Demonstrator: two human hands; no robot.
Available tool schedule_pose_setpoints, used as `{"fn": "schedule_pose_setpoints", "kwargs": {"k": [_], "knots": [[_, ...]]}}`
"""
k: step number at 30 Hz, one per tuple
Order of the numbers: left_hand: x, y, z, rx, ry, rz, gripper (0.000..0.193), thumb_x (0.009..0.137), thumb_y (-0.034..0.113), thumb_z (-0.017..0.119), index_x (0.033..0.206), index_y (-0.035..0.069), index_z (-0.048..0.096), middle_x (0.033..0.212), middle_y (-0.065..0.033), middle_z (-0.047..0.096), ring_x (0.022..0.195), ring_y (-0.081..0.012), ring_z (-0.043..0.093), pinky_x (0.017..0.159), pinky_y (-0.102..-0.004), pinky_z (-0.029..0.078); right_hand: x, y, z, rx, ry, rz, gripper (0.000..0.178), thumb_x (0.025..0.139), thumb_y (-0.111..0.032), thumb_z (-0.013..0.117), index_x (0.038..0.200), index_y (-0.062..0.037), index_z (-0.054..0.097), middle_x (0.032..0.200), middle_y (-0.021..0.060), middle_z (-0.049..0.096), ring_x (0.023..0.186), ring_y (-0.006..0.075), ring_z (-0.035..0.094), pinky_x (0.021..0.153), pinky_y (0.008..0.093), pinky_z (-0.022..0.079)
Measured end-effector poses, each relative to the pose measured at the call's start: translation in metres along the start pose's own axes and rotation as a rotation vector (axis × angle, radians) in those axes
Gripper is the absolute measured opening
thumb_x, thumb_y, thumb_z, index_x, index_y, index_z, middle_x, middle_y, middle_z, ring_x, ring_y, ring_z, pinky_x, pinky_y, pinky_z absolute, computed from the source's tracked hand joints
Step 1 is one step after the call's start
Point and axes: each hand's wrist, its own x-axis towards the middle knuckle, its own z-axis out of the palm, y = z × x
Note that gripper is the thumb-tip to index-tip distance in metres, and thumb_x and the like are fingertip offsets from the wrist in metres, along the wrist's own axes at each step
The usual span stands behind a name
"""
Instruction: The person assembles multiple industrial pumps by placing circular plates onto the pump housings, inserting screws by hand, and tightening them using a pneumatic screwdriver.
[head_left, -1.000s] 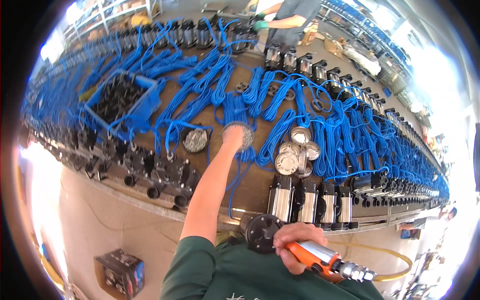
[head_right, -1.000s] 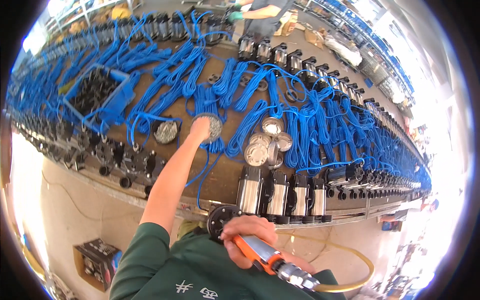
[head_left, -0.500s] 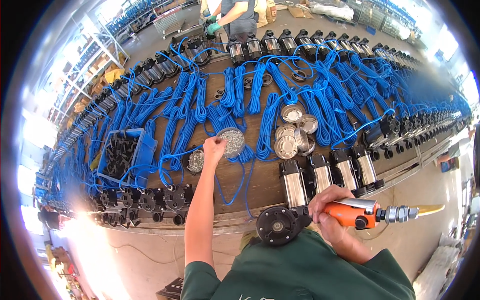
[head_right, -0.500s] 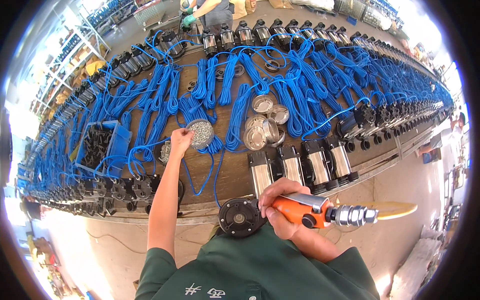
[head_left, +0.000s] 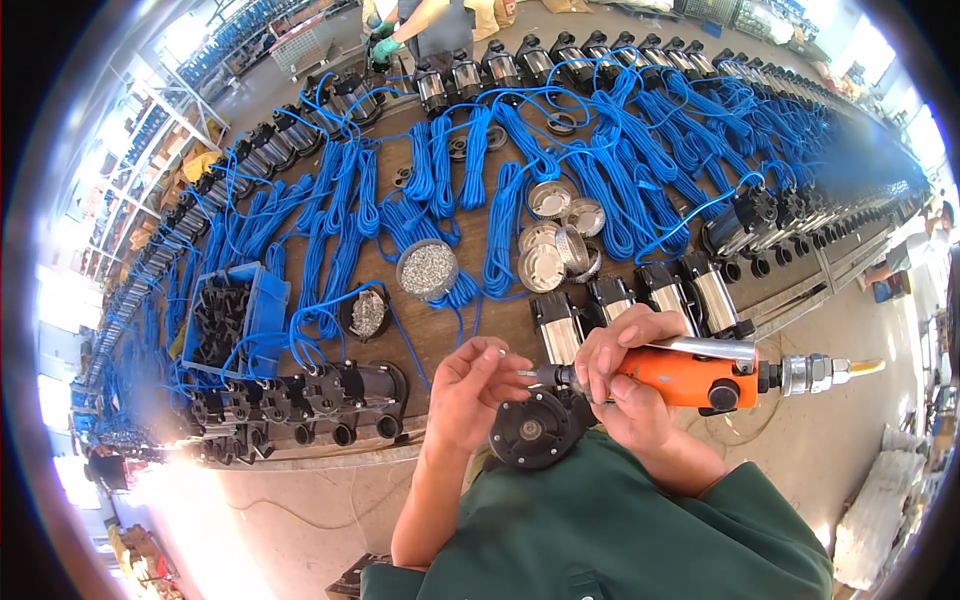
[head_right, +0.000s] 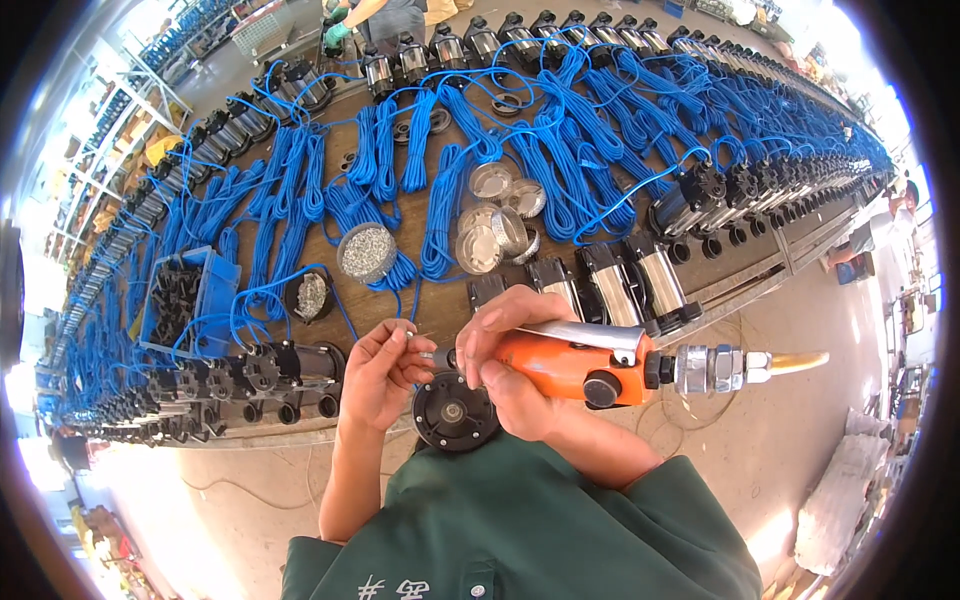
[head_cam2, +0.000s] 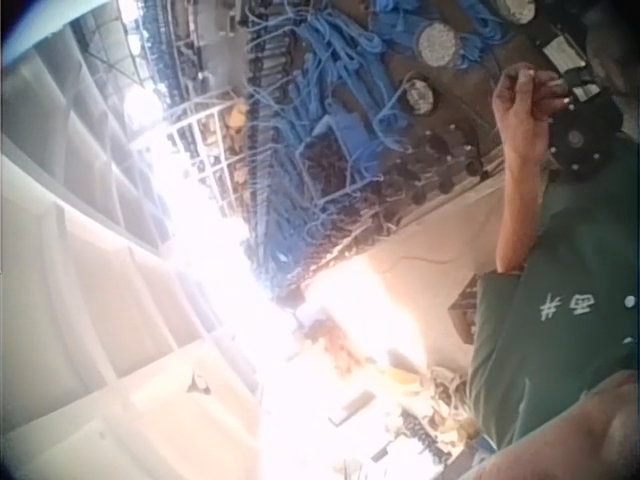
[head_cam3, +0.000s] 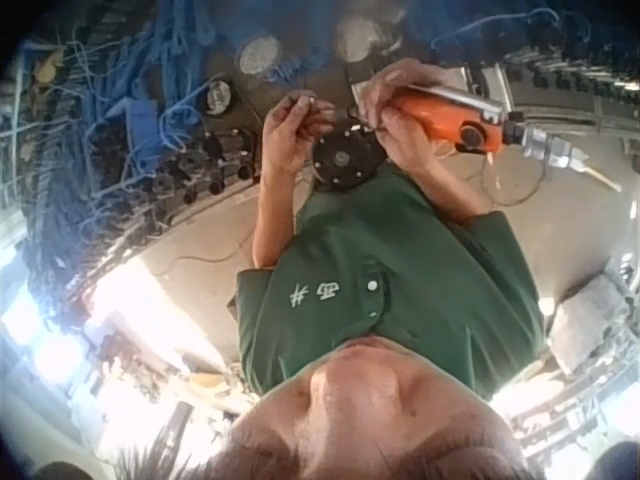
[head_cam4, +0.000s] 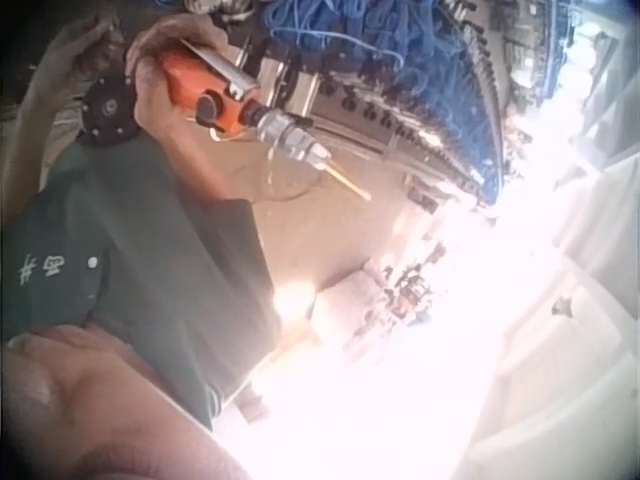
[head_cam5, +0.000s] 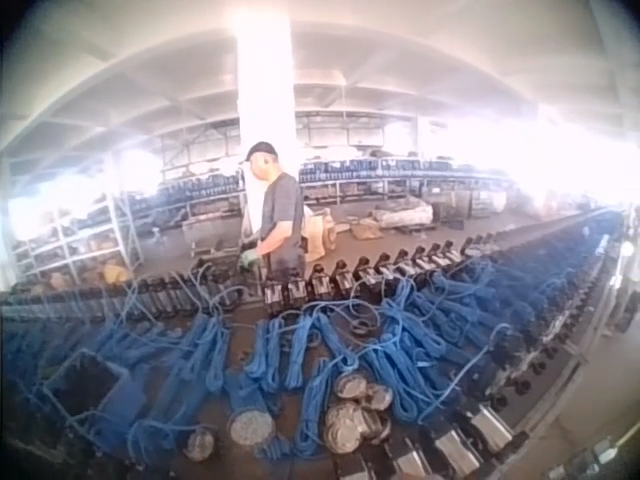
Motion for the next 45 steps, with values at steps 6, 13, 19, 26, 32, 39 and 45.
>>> {"fn": "schedule_pose_setpoints", "kwargs": {"k": [6, 13, 19, 26, 32, 39, 45], "knots": [[-0.013, -0.010, 0.006, 0.041, -0.058, -0.030, 0.017, 0.098, 0.013, 0.050, 0.101, -0.003, 0.054, 0.087, -0.0173, 0.068, 0.081, -0.0303, 0.071, 0.058, -0.0315, 0.061, -0.006, 0.000, 0.000, 0.009, 0.066, 0.004, 0.033, 0.077, 0.005, 0.048, 0.109, -0.0024, 0.043, 0.083, 0.0125, 0.051, 0.058, 0.0164, 0.052, 0.058, 0.0312, 0.047], [-0.016, -0.022, 0.011, 0.137, -0.028, -0.027, 0.017, 0.098, 0.014, 0.052, 0.099, -0.003, 0.053, 0.087, -0.0182, 0.068, 0.081, -0.0306, 0.071, 0.061, -0.0318, 0.061, -0.011, -0.006, -0.005, -0.037, 0.046, 0.096, 0.030, 0.079, -0.006, 0.058, 0.107, -0.0045, 0.045, 0.085, 0.0087, 0.050, 0.058, 0.0136, 0.049, 0.062, 0.0306, 0.045], [-0.017, -0.034, 0.018, 0.161, 0.022, 0.074, 0.017, 0.096, 0.012, 0.056, 0.099, -0.005, 0.053, 0.084, -0.0151, 0.066, 0.079, -0.0303, 0.071, 0.063, -0.0320, 0.061, -0.019, -0.007, -0.009, -0.049, 0.083, 0.084, 0.029, 0.080, -0.008, 0.057, 0.106, -0.0033, 0.044, 0.086, 0.0097, 0.051, 0.058, 0.0127, 0.049, 0.063, 0.0301, 0.046], [-0.018, -0.032, 0.017, 0.146, -0.003, 0.068, 0.018, 0.095, 0.013, 0.057, 0.099, -0.005, 0.053, 0.084, -0.0162, 0.067, 0.079, -0.0310, 0.071, 0.062, -0.0319, 0.061, -0.024, -0.009, -0.008, -0.022, 0.131, 0.050, 0.031, 0.079, -0.006, 0.055, 0.107, -0.0029, 0.044, 0.089, 0.0098, 0.050, 0.059, 0.0127, 0.049, 0.064, 0.0306, 0.046], [-0.019, -0.031, 0.019, 0.221, -0.010, 0.029, 0.019, 0.095, 0.013, 0.056, 0.099, -0.005, 0.054, 0.086, -0.0191, 0.068, 0.077, -0.0305, 0.071, 0.062, -0.0314, 0.060, -0.022, -0.012, -0.009, -0.055, 0.101, 0.076, 0.028, 0.079, -0.004, 0.055, 0.105, -0.0034, 0.045, 0.085, 0.0093, 0.050, 0.058, 0.0131, 0.049, 0.062, 0.0296, 0.046], [-0.020, -0.025, 0.014, 0.390, -0.106, -0.221, 0.020, 0.097, 0.008, 0.049, 0.105, -0.009, 0.055, 0.090, -0.0245, 0.067, 0.076, -0.0279, 0.071, 0.062, -0.0307, 0.060, -0.037, -0.023, -0.025, -0.243, -0.042, 0.267, 0.021, 0.067, 0.001, 0.059, 0.088, 0.0005, 0.060, 0.079, 0.0130, 0.061, 0.066, 0.0163, 0.061, 0.060, 0.0259, 0.051], [-0.026, -0.034, 0.009, 0.427, -0.179, -0.300, 0.023, 0.096, 0.007, 0.047, 0.110, -0.010, 0.053, 0.095, -0.0231, 0.067, 0.086, -0.0279, 0.070, 0.072, -0.0329, 0.060, -0.067, -0.023, -0.027, -0.137, 0.049, 0.243, 0.024, 0.073, 0.006, 0.056, 0.096, -0.0011, 0.052, 0.084, 0.0118, 0.056, 0.064, 0.0161, 0.058, 0.060, 0.0284, 0.051]]}}
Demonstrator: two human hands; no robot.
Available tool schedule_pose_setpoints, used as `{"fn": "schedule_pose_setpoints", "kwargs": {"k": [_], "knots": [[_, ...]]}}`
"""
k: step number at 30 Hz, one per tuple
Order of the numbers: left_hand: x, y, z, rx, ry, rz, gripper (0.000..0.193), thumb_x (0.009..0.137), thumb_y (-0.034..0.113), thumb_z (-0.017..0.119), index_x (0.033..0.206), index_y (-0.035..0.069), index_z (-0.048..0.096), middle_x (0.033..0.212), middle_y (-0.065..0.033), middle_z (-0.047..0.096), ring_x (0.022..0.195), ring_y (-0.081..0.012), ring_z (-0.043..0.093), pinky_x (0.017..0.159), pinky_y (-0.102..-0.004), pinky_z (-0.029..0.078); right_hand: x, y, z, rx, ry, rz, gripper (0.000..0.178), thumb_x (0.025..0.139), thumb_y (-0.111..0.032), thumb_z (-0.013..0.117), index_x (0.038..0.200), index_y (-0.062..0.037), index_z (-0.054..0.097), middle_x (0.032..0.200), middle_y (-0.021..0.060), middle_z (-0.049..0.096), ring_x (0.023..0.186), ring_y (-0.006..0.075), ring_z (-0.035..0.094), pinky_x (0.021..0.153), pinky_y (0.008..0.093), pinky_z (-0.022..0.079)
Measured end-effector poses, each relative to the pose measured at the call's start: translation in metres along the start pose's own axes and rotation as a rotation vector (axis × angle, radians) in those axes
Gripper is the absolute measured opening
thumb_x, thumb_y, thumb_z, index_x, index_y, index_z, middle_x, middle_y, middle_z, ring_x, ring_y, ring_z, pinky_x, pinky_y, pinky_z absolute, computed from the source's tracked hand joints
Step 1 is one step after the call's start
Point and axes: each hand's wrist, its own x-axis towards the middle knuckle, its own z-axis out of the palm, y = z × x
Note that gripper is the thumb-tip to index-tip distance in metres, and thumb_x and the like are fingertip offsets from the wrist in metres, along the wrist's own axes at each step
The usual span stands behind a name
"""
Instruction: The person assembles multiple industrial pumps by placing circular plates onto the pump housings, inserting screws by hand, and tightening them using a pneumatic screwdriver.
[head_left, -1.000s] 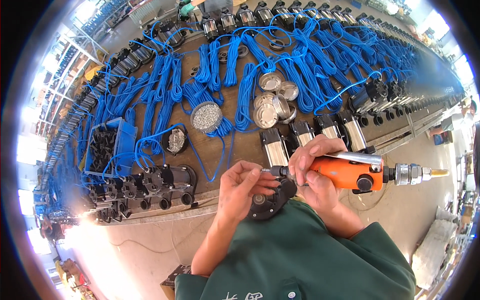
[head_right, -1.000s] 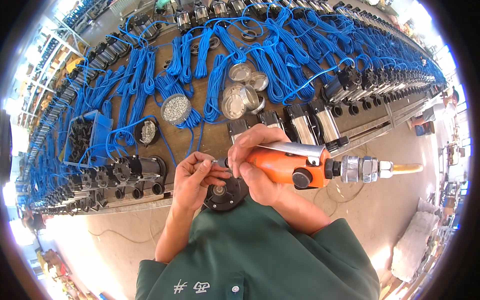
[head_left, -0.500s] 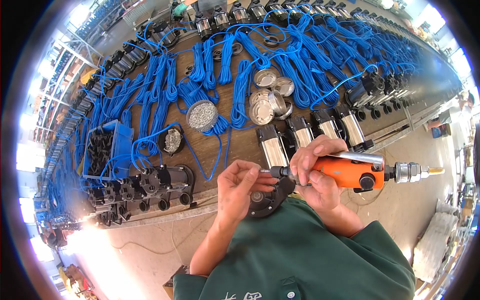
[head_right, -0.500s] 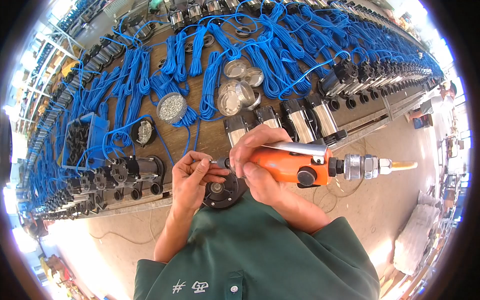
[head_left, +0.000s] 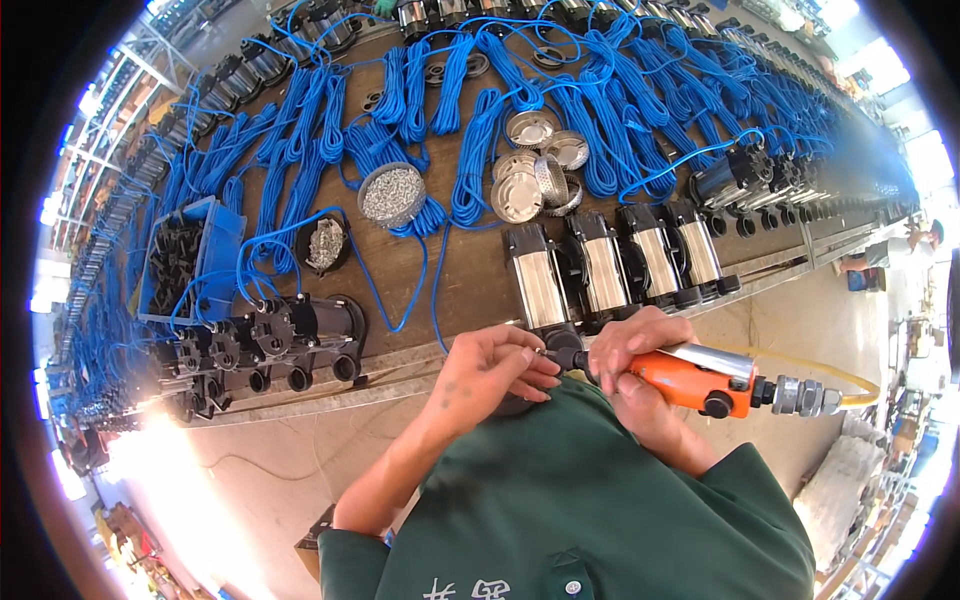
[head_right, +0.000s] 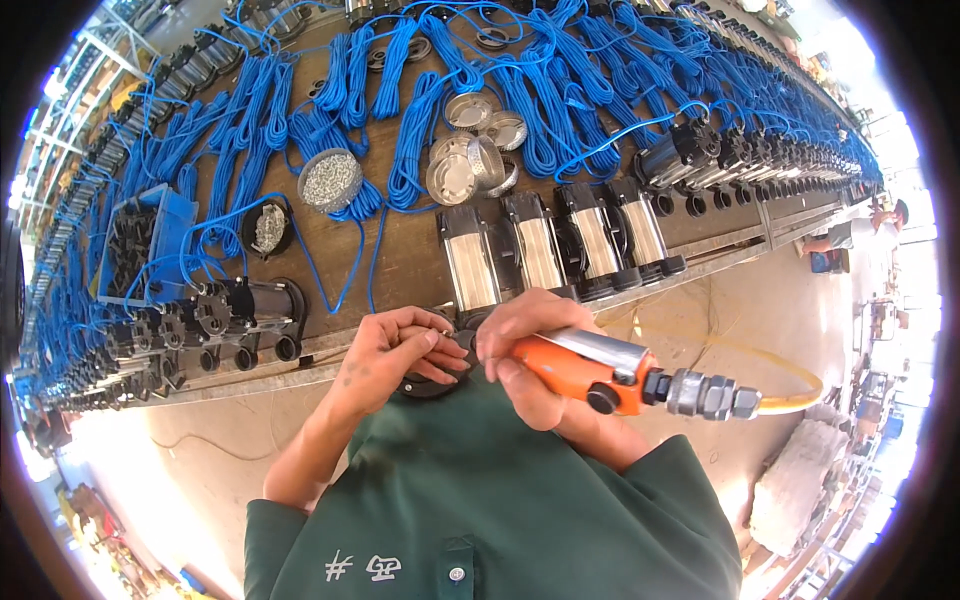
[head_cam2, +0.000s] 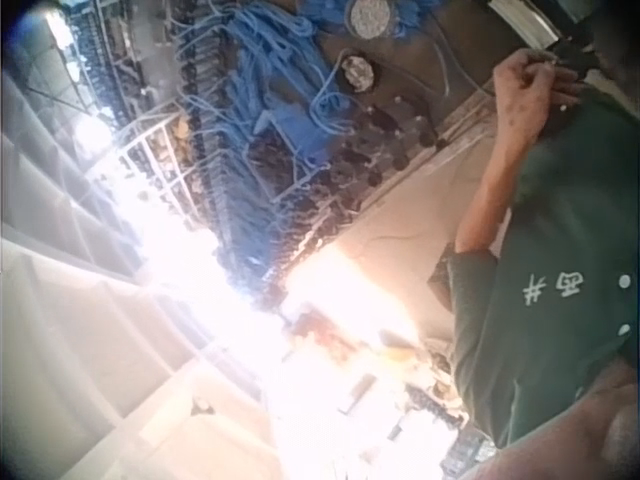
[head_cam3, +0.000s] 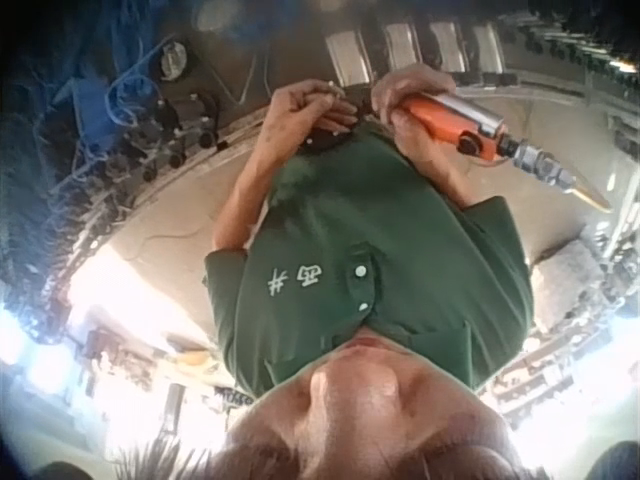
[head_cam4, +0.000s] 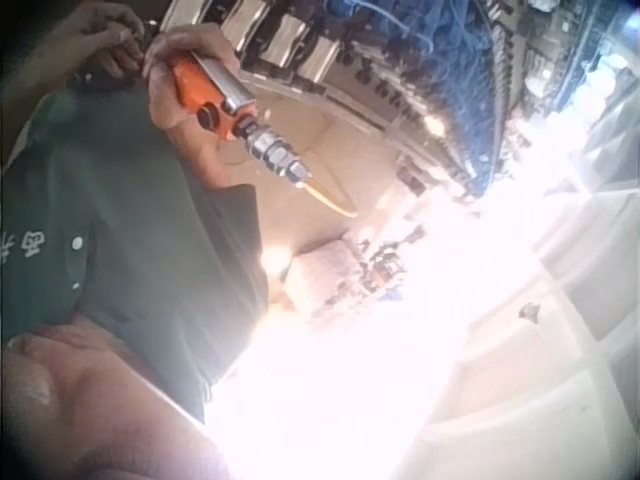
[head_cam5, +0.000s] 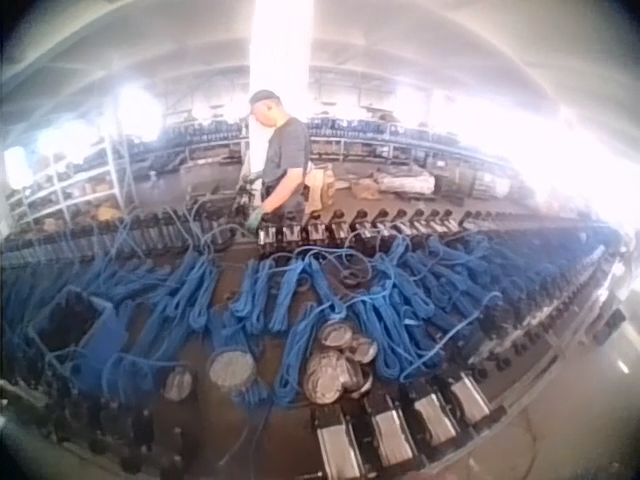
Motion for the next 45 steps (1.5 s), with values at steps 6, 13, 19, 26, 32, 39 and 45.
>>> {"fn": "schedule_pose_setpoints", "kwargs": {"k": [6, 13, 19, 26, 32, 39, 45], "knots": [[-0.007, 0.001, 0.004, 0.158, -0.105, -0.149, 0.031, 0.088, 0.001, 0.045, 0.119, -0.007, 0.046, 0.076, -0.0164, 0.066, 0.060, -0.0203, 0.066, 0.051, -0.0282, 0.054, -0.010, 0.010, -0.002, -0.029, 0.066, 0.036, 0.028, 0.074, 0.006, 0.053, 0.101, -0.0015, 0.049, 0.081, 0.0111, 0.054, 0.061, 0.0151, 0.055, 0.057, 0.0272, 0.050], [-0.011, 0.007, 0.012, 0.520, -0.184, -0.212, 0.050, 0.083, 0.001, 0.046, 0.132, -0.003, 0.034, 0.060, -0.0088, 0.060, 0.045, -0.0143, 0.054, 0.040, -0.0283, 0.042, -0.018, 0.023, -0.006, -0.130, -0.015, 0.131, 0.026, 0.075, 0.007, 0.055, 0.101, -0.0010, 0.052, 0.087, 0.0125, 0.057, 0.071, 0.0142, 0.059, 0.062, 0.0260, 0.052], [-0.025, -0.006, 0.004, 0.781, 0.136, 0.330, 0.045, 0.082, 0.006, 0.064, 0.124, -0.002, 0.049, 0.058, -0.0064, 0.057, 0.047, -0.0193, 0.055, 0.051, -0.0307, 0.044, -0.009, 0.022, 0.003, -0.305, -0.155, 0.171, 0.027, 0.075, 0.007, 0.052, 0.100, -0.0025, 0.048, 0.083, 0.0117, 0.053, 0.064, 0.0146, 0.054, 0.059, 0.0263, 0.049], [0.002, -0.042, -0.053, 0.869, 0.399, 0.583, 0.044, 0.080, 0.019, 0.074, 0.118, 0.003, 0.059, 0.114, -0.0159, 0.060, 0.113, -0.0342, 0.051, 0.097, -0.0410, 0.041, 0.006, 0.023, 0.026, -0.492, -0.296, -0.009, 0.021, 0.063, 0.004, 0.060, 0.083, -0.0002, 0.059, 0.070, 0.0087, 0.063, 0.061, 0.0196, 0.064, 0.058, 0.0267, 0.053], [0.008, -0.053, -0.058, 0.675, 0.291, 0.434, 0.041, 0.083, 0.019, 0.071, 0.117, -0.001, 0.060, 0.107, -0.0171, 0.066, 0.097, -0.0271, 0.064, 0.088, -0.0344, 0.049, 0.006, 0.024, 0.023, -0.496, -0.249, 0.106, 0.021, 0.063, 0.006, 0.060, 0.083, -0.0007, 0.059, 0.072, 0.0100, 0.064, 0.062, 0.0197, 0.065, 0.060, 0.0271, 0.053], [0.090, -0.020, -0.085, 0.676, 0.276, 0.396, 0.026, 0.090, 0.020, 0.063, 0.105, -0.001, 0.063, 0.089, -0.0106, 0.068, 0.081, -0.0112, 0.062, 0.074, -0.0268, 0.050, 0.002, 0.014, 0.019, -0.489, -0.172, 0.200, 0.022, 0.066, 0.001, 0.059, 0.088, 0.0001, 0.062, 0.073, 0.0073, 0.064, 0.059, 0.0148, 0.063, 0.057, 0.0248, 0.051], [0.275, -0.005, -0.120, 1.494, 0.398, 0.497, 0.043, 0.079, 0.009, 0.058, 0.121, 0.008, 0.053, 0.120, -0.0168, 0.058, 0.114, -0.0356, 0.051, 0.093, -0.0464, 0.045, 0.007, -0.007, 0.023, -0.401, -0.167, -0.067, 0.024, 0.064, 0.003, 0.059, 0.088, 0.0015, 0.062, 0.074, 0.0100, 0.064, 0.061, 0.0167, 0.064, 0.057, 0.0245, 0.051]]}}
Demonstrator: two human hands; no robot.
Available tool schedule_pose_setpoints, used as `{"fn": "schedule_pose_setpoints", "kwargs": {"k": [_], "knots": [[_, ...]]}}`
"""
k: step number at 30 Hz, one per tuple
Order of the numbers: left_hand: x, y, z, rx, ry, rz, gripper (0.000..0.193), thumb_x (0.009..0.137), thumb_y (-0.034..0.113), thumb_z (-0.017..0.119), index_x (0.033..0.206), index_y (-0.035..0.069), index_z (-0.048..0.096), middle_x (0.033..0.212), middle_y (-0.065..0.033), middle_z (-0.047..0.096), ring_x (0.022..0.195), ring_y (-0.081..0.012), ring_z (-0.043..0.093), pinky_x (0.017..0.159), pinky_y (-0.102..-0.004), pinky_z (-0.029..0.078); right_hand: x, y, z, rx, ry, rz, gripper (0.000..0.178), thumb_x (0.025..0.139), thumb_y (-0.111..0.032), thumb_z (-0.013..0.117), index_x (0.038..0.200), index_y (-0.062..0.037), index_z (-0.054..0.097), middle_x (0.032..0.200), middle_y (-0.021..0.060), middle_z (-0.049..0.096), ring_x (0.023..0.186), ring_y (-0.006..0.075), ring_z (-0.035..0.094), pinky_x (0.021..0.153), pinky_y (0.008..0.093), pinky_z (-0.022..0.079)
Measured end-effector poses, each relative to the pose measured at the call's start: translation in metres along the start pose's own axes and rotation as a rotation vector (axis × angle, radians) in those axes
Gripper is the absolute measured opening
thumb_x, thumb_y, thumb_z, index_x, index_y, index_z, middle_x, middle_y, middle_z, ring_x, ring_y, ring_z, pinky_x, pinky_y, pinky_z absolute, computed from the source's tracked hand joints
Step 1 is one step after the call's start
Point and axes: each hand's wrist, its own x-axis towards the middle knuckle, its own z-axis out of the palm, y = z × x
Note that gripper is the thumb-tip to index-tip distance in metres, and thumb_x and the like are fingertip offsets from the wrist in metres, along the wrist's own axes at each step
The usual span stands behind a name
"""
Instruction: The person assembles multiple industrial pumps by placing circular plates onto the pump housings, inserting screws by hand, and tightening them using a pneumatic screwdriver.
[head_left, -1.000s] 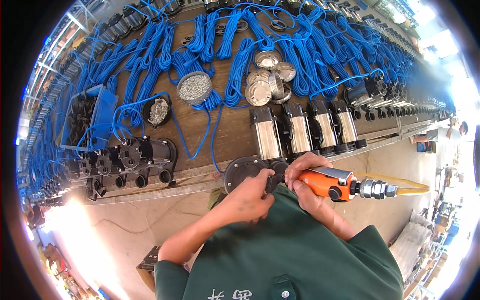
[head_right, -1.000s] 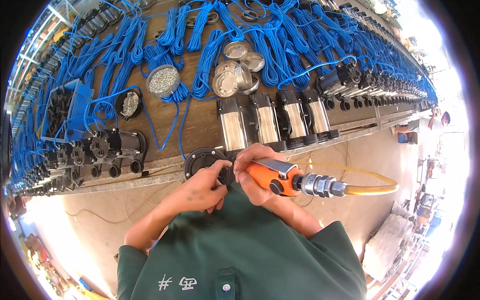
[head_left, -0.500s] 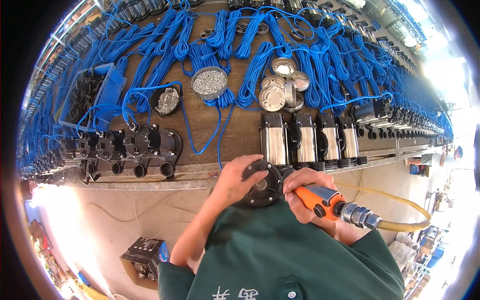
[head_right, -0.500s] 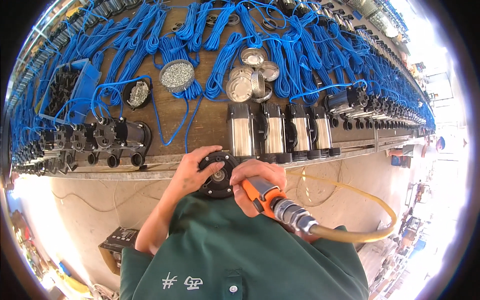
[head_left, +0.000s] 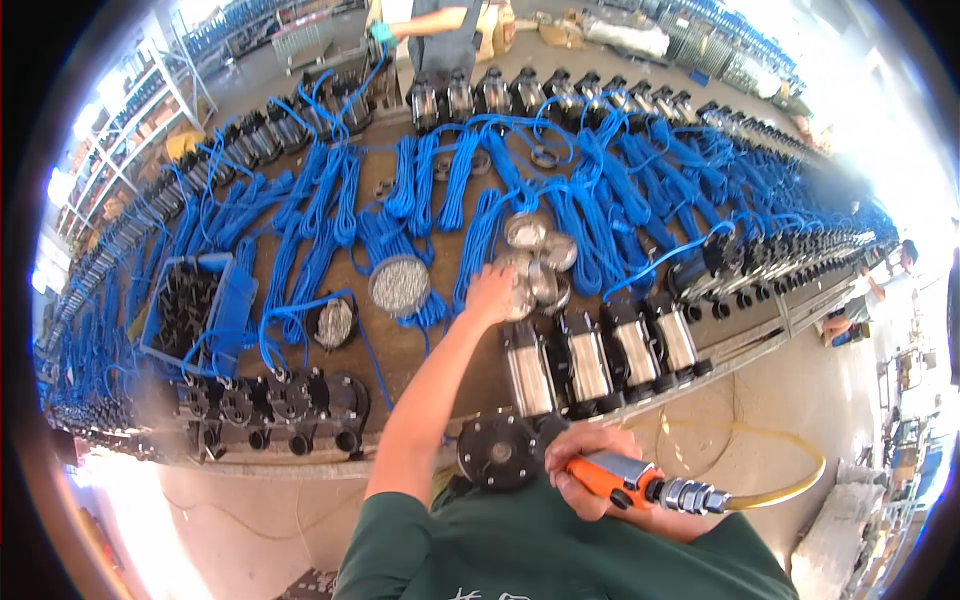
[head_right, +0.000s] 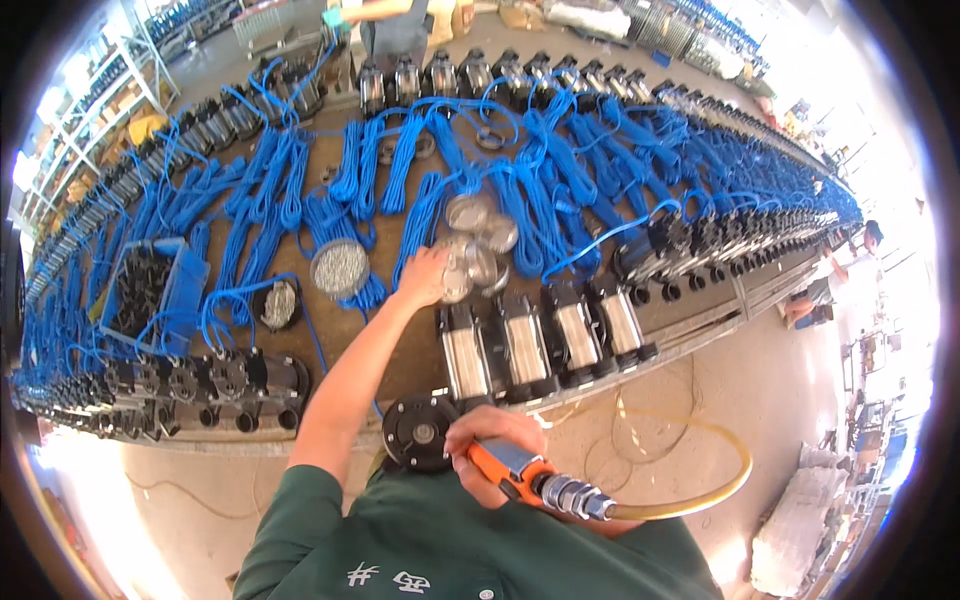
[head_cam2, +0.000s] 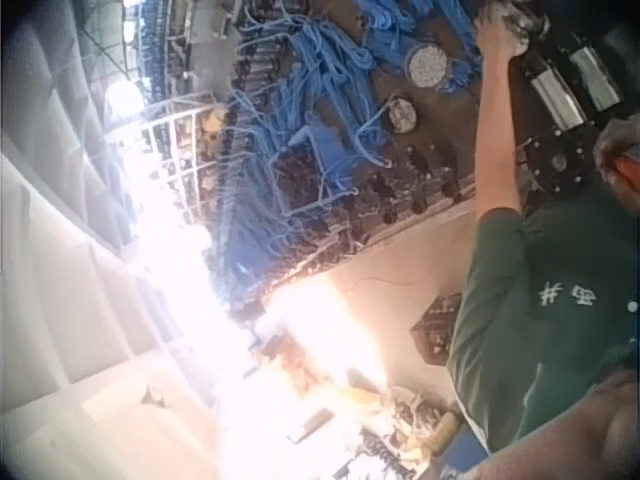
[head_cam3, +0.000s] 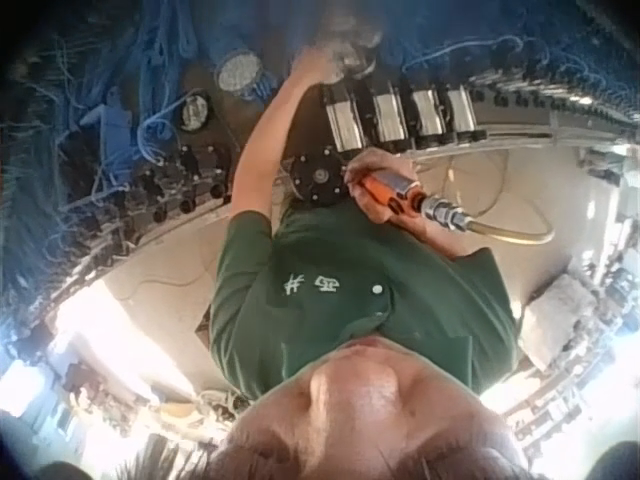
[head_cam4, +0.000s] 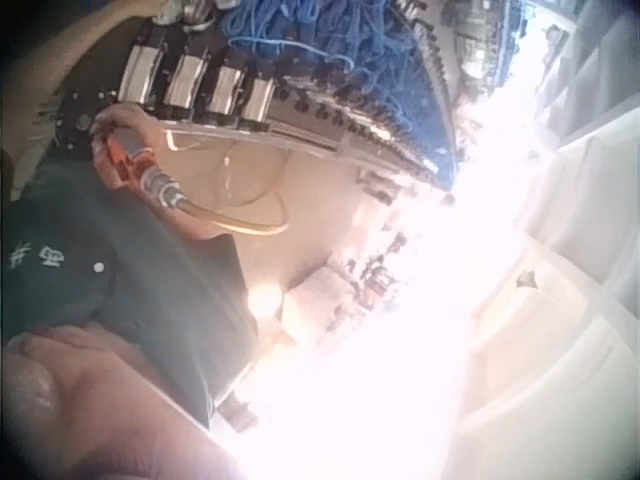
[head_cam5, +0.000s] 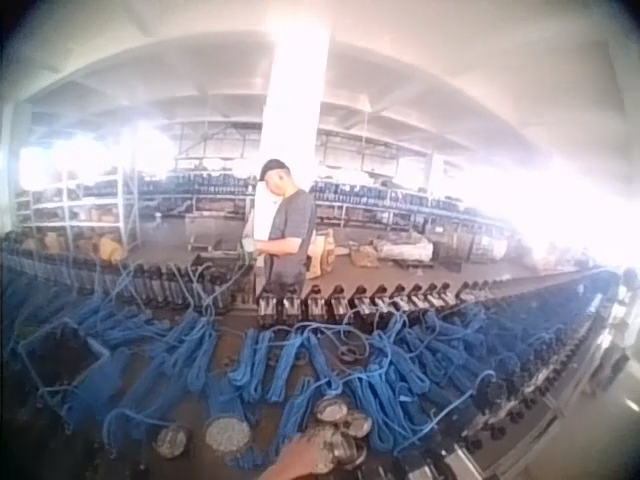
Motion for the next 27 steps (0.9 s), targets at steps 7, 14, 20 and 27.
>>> {"fn": "schedule_pose_setpoints", "kwargs": {"k": [7, 14, 20, 27], "knots": [[0.058, -0.035, 0.014, 0.160, -0.101, 0.004, 0.020, 0.069, 0.015, 0.065, 0.088, 0.010, 0.071, 0.091, -0.0165, 0.067, 0.089, -0.0355, 0.064, 0.079, -0.0452, 0.053, -0.027, -0.004, -0.028, 0.087, 0.184, 0.249, 0.025, 0.070, 0.003, 0.063, 0.093, -0.0037, 0.061, 0.082, 0.0103, 0.065, 0.074, 0.0168, 0.066, 0.068, 0.0285, 0.053], [-0.052, 0.035, -0.076, -0.338, 0.114, -0.170, 0.025, 0.074, 0.016, 0.067, 0.094, 0.002, 0.061, 0.081, -0.0181, 0.067, 0.076, -0.0349, 0.066, 0.068, -0.0427, 0.052, -0.040, 0.034, -0.045, 0.211, 0.326, 0.294, 0.027, 0.070, 0.011, 0.051, 0.095, -0.0001, 0.053, 0.083, 0.0132, 0.056, 0.065, 0.0158, 0.056, 0.058, 0.0272, 0.049], [-0.170, 0.127, -0.133, -0.217, 0.227, 0.010, 0.033, 0.073, 0.001, 0.068, 0.105, -0.001, 0.060, 0.090, -0.0125, 0.066, 0.080, -0.0254, 0.065, 0.071, -0.0330, 0.052, -0.048, 0.045, -0.058, 0.454, 0.462, 0.255, 0.031, 0.070, 0.009, 0.053, 0.099, -0.0004, 0.053, 0.080, 0.0103, 0.059, 0.065, 0.0145, 0.057, 0.058, 0.0269, 0.050], [-0.237, 0.162, -0.147, -0.007, -0.146, 0.318, 0.049, 0.059, 0.018, 0.083, 0.103, 0.005, 0.066, 0.126, -0.0150, 0.055, 0.119, -0.0389, 0.049, 0.095, -0.0491, 0.042, -0.054, 0.057, -0.082, 0.527, 0.655, 0.256, 0.032, 0.069, 0.004, 0.053, 0.102, 0.0024, 0.050, 0.082, 0.0127, 0.056, 0.062, 0.0173, 0.054, 0.057, 0.0275, 0.046]]}}
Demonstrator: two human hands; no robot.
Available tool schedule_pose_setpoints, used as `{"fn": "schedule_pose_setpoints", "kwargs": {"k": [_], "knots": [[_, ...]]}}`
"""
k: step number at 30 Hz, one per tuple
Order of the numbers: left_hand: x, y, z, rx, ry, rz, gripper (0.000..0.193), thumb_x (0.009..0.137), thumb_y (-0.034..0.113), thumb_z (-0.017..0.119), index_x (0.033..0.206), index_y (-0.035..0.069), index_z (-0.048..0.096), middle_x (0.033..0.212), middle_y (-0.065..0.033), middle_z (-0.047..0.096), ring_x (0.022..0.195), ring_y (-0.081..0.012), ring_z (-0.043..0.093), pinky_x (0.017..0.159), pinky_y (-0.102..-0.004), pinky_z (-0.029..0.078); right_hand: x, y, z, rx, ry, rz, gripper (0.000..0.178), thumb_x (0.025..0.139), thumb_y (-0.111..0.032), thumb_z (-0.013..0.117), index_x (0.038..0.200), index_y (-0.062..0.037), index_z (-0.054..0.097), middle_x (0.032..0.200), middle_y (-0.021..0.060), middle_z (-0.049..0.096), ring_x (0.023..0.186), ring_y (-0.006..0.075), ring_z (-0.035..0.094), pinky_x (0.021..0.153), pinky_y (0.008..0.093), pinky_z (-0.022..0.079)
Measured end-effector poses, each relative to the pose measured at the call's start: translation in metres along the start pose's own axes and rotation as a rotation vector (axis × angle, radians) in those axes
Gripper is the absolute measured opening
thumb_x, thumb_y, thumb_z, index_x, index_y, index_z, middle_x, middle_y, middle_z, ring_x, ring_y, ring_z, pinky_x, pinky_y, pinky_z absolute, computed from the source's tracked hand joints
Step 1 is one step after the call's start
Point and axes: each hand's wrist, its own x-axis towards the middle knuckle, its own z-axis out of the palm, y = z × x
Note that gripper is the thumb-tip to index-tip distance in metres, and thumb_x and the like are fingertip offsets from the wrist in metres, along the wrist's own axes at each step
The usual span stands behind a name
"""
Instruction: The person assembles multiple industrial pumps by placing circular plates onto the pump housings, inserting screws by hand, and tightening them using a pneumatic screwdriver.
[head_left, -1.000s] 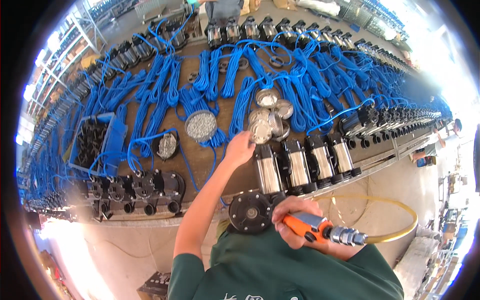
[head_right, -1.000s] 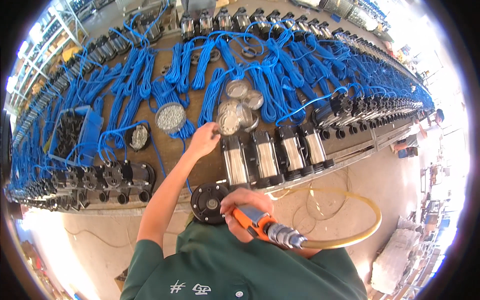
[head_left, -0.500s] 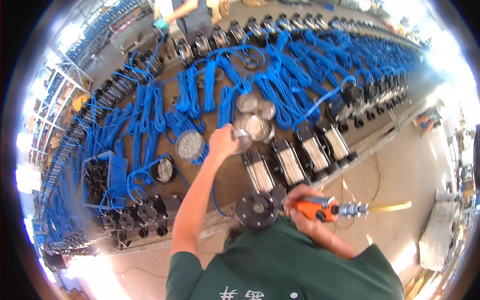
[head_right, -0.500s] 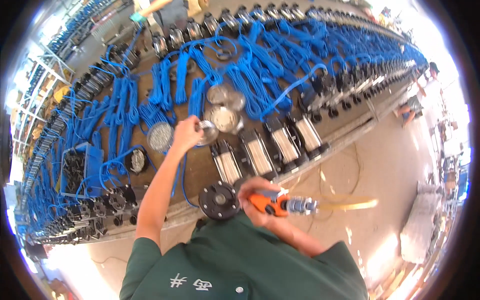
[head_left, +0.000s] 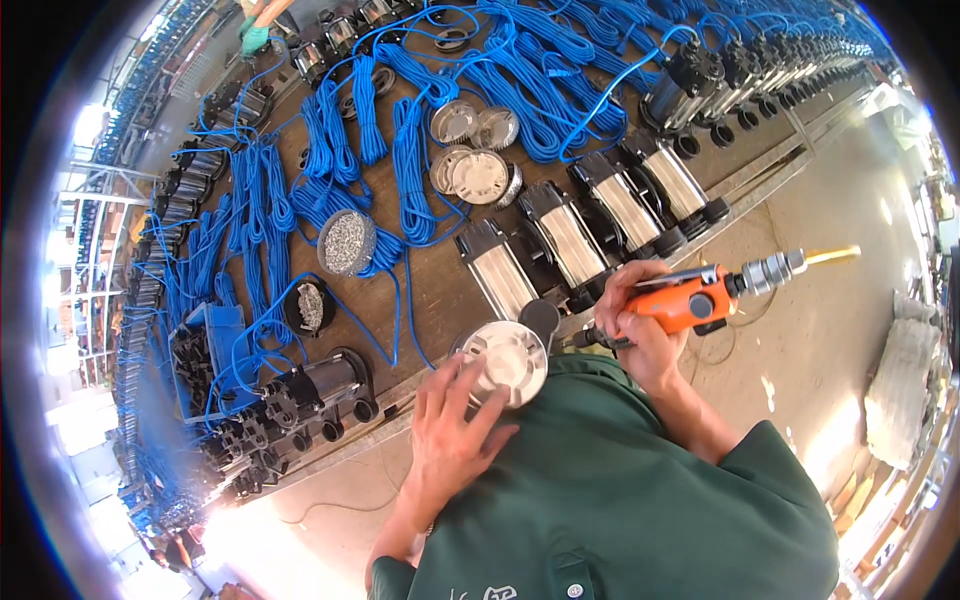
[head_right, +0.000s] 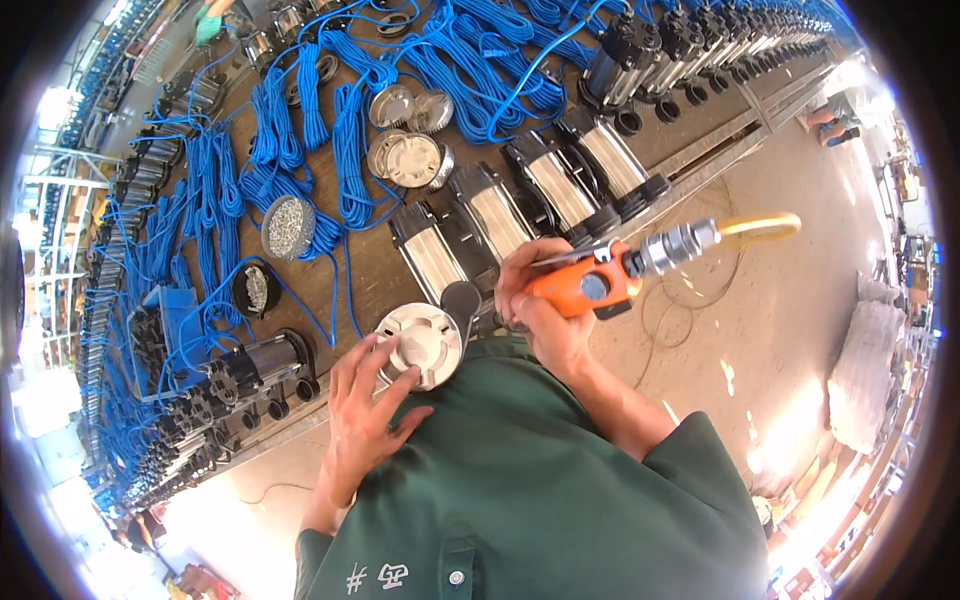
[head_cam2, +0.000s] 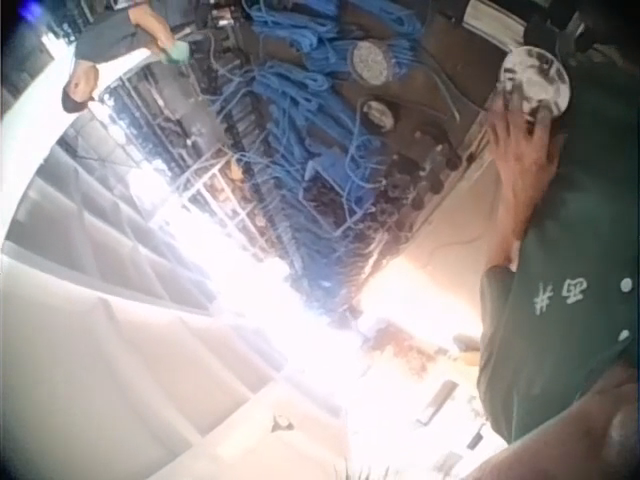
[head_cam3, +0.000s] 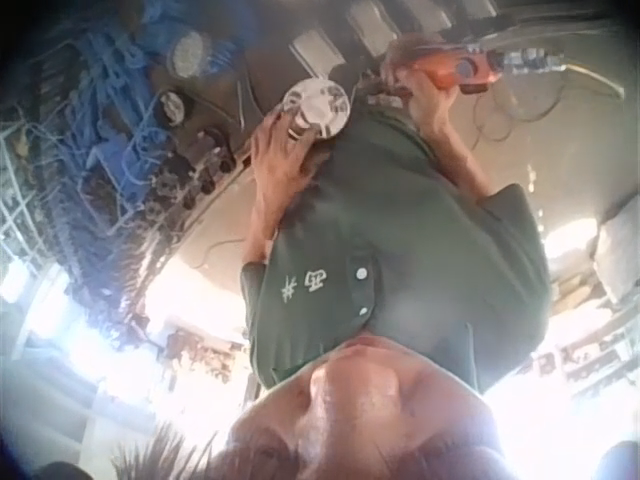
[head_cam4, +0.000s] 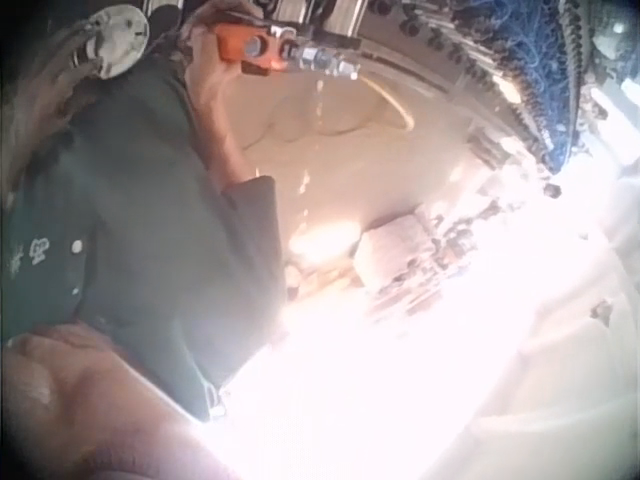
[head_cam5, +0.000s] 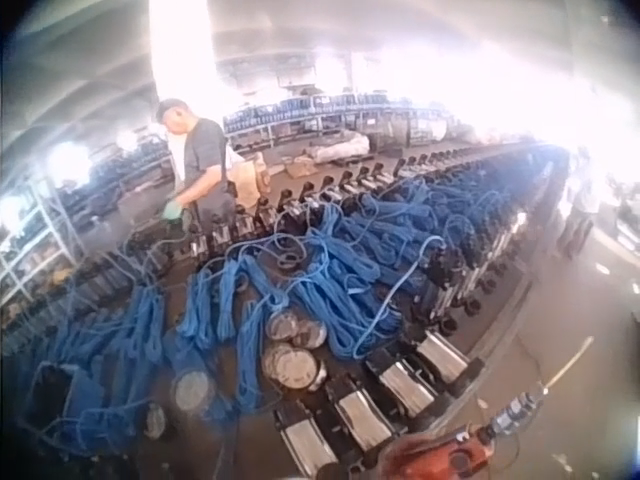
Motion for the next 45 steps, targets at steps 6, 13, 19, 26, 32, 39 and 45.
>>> {"fn": "schedule_pose_setpoints", "kwargs": {"k": [6, 13, 19, 26, 32, 39, 45], "knots": [[0.030, 0.002, 0.017, -0.077, 0.068, -0.101, 0.092, 0.053, 0.029, 0.089, 0.131, 0.006, 0.045, 0.137, -0.0216, 0.040, 0.121, -0.0448, 0.043, 0.100, -0.0518, 0.037, 0.001, 0.001, -0.005, 0.063, 0.073, 0.077, 0.031, 0.070, 0.003, 0.053, 0.101, 0.0021, 0.051, 0.082, 0.0107, 0.056, 0.062, 0.0163, 0.055, 0.057, 0.0263, 0.045], [0.035, -0.013, 0.015, -0.244, -0.125, -0.094, 0.088, 0.053, 0.017, 0.085, 0.130, 0.003, 0.046, 0.135, -0.0166, 0.045, 0.121, -0.0368, 0.048, 0.099, -0.0426, 0.042, 0.001, -0.001, -0.013, 0.060, 0.088, 0.106, 0.027, 0.071, 0.002, 0.053, 0.097, 0.0013, 0.052, 0.080, 0.0083, 0.056, 0.063, 0.0144, 0.055, 0.056, 0.0250, 0.042], [0.040, -0.014, 0.017, -0.195, -0.156, -0.055, 0.089, 0.056, 0.021, 0.083, 0.133, 0.001, 0.044, 0.138, -0.0169, 0.043, 0.124, -0.0370, 0.045, 0.103, -0.0429, 0.039, 0.000, 0.001, -0.011, 0.051, 0.115, 0.167, 0.025, 0.071, 0.002, 0.052, 0.096, 0.0015, 0.052, 0.079, 0.0073, 0.056, 0.062, 0.0140, 0.056, 0.055, 0.0250, 0.042], [0.049, -0.019, 0.007, -0.239, -0.244, -0.015, 0.087, 0.055, 0.019, 0.081, 0.133, 0.001, 0.046, 0.138, -0.0169, 0.043, 0.124, -0.0380, 0.045, 0.102, -0.0431, 0.040, -0.002, 0.003, -0.009, 0.035, 0.173, 0.153, 0.027, 0.071, 0.002, 0.052, 0.098, 0.0017, 0.052, 0.080, 0.0079, 0.056, 0.063, 0.0152, 0.056, 0.056, 0.0258, 0.043], [0.053, -0.023, 0.004, -0.251, -0.287, 0.011, 0.088, 0.055, 0.020, 0.082, 0.132, 0.001, 0.046, 0.140, -0.0178, 0.042, 0.124, -0.0392, 0.044, 0.102, -0.0438, 0.040, -0.003, 0.006, -0.013, -0.046, 0.223, 0.156, 0.035, 0.069, -0.003, 0.054, 0.103, 0.0007, 0.052, 0.083, 0.0105, 0.054, 0.059, 0.0152, 0.050, 0.059, 0.0305, 0.044], [0.055, -0.047, -0.013, -0.358, -0.140, -0.059, 0.092, 0.062, 0.031, 0.084, 0.137, 0.001, 0.040, 0.143, -0.0201, 0.038, 0.132, -0.0383, 0.036, 0.108, -0.0448, 0.032, -0.009, 0.006, -0.024, -0.052, 0.327, 0.108, 0.039, 0.070, -0.006, 0.056, 0.108, 0.0024, 0.051, 0.085, 0.0097, 0.054, 0.059, 0.0140, 0.049, 0.054, 0.0272, 0.042], [0.051, -0.255, 0.035, -0.111, 0.646, -0.740, 0.019, 0.081, 0.012, 0.060, 0.093, -0.001, 0.066, 0.088, -0.0204, 0.067, 0.084, -0.0354, 0.065, 0.078, -0.0411, 0.050, -0.015, 0.001, -0.053, 0.036, 0.368, 0.014, 0.036, 0.073, -0.003, 0.053, 0.109, 0.0027, 0.051, 0.090, 0.0103, 0.054, 0.064, 0.0139, 0.049, 0.061, 0.0275, 0.045]]}}
